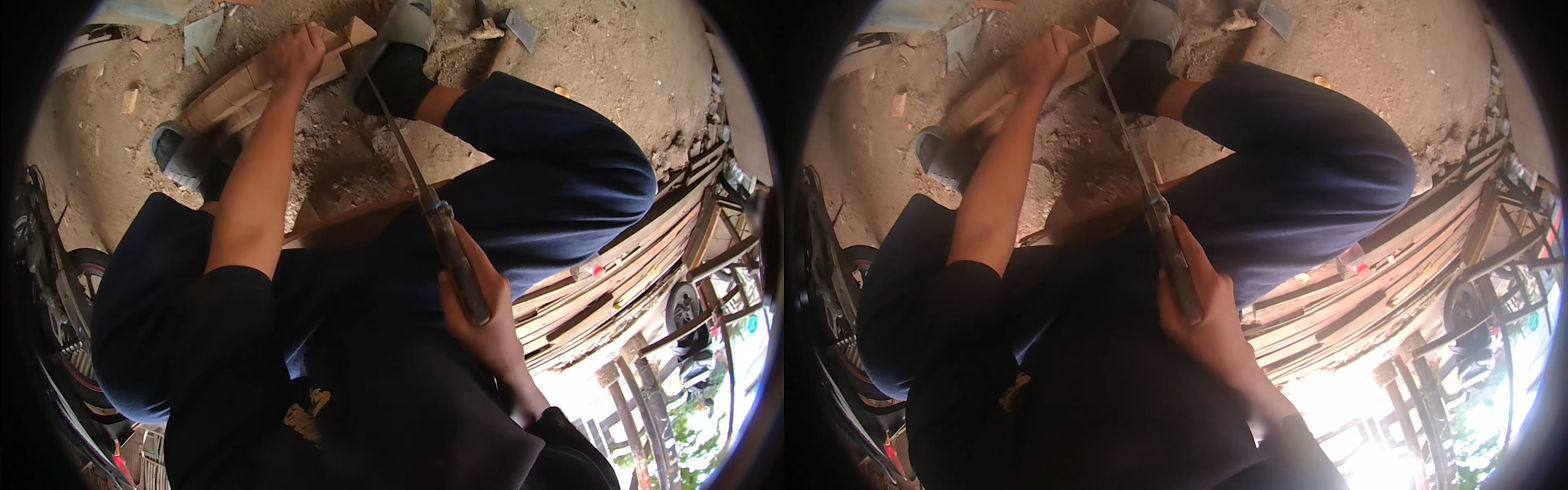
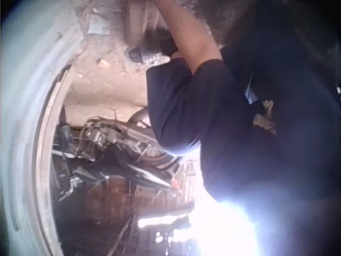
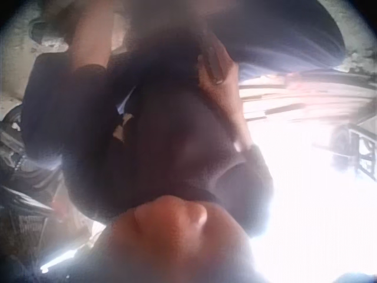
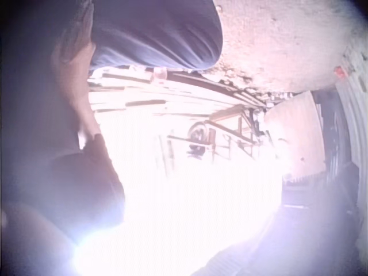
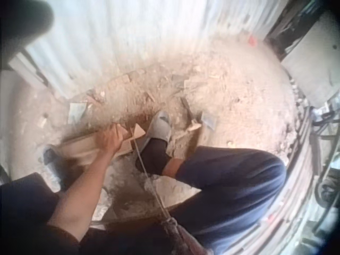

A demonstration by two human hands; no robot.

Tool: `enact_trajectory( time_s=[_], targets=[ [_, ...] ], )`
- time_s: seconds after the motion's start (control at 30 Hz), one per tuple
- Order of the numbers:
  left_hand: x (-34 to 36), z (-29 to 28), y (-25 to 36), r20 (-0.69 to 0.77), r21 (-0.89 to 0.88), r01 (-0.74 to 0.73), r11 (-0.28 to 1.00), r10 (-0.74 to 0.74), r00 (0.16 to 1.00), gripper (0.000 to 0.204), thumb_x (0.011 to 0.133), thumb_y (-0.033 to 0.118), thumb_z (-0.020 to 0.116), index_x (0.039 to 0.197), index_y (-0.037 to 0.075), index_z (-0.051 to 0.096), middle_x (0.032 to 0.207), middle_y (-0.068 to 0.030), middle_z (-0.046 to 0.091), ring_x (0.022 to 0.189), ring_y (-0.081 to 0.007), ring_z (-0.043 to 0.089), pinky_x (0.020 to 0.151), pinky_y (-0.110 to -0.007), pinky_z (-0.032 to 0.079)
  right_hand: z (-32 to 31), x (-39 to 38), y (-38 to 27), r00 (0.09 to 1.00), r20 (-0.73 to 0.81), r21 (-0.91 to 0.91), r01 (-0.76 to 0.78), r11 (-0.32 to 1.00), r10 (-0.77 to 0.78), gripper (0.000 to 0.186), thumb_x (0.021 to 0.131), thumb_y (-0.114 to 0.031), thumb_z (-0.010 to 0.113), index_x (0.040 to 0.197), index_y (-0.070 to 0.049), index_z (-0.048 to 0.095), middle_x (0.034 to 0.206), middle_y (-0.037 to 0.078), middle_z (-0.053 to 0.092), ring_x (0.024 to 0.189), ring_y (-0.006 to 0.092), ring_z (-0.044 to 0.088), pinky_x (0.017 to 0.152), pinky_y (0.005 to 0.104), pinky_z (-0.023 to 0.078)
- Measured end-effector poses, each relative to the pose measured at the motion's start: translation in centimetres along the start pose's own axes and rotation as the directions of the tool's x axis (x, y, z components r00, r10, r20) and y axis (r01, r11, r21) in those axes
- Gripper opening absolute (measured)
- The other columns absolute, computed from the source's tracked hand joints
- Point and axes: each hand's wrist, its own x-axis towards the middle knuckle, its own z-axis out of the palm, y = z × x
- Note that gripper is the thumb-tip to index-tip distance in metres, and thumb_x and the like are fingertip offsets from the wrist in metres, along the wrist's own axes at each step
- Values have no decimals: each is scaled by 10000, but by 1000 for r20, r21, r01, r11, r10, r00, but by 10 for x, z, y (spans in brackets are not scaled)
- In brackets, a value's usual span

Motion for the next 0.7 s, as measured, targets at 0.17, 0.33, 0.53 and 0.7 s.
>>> enact_trajectory(
  time_s=[0.17, 0.33, 0.53, 0.7],
  targets=[
    [-7, -3, -3, 13, -55, -21, 998, 22, 1000, 529, 1050, 375, 333, 986, 38, 735, 930, -232, 727, 880, -410, 696, 843, -526, 530, 24, 57, 0, 994, 61, 16, -91, 996, 90, 583, 863, 30, 599, 1430, 58, 462, 810, 282, 674, 847, 426, 714, 715, 416, 550],
    [-4, 5, -11, 19, 54, -18, 998, 17, 1000, 533, 1047, 385, 325, 1004, 46, 734, 971, -229, 727, 900, -403, 692, 864, -517, 525, -6, 6, 10, 995, 18, -57, 95, 994, -94, 570, 884, 29, 592, 1439, 34, 466, 876, 253, 704, 788, 383, 733, 712, 361, 557],
    [-3, 9, 7, 24, -61, 18, 998, -16, 1000, 537, 1043, 390, 328, 989, 56, 746, 953, -232, 730, 881, -407, 697, 869, -518, 522, 23, 50, 3, 990, 40, 0, -132, 991, 132, 576, 888, 24, 603, 1447, 31, 465, 866, 252, 687, 806, 295, 739, 759, 342, 547],
    [-8, -5, -3, 80, -24, 46, 999, -44, 996, 528, 1051, 396, 320, 1017, 58, 725, 970, -242, 720, 915, -424, 684, 860, -545, 510, -7, -8, -14, 993, 38, -31, -112, 993, 113, 556, 895, 19, 581, 1437, 54, 466, 1075, 292, 691, 970, 316, 736, 823, 339, 545]
  ],
)
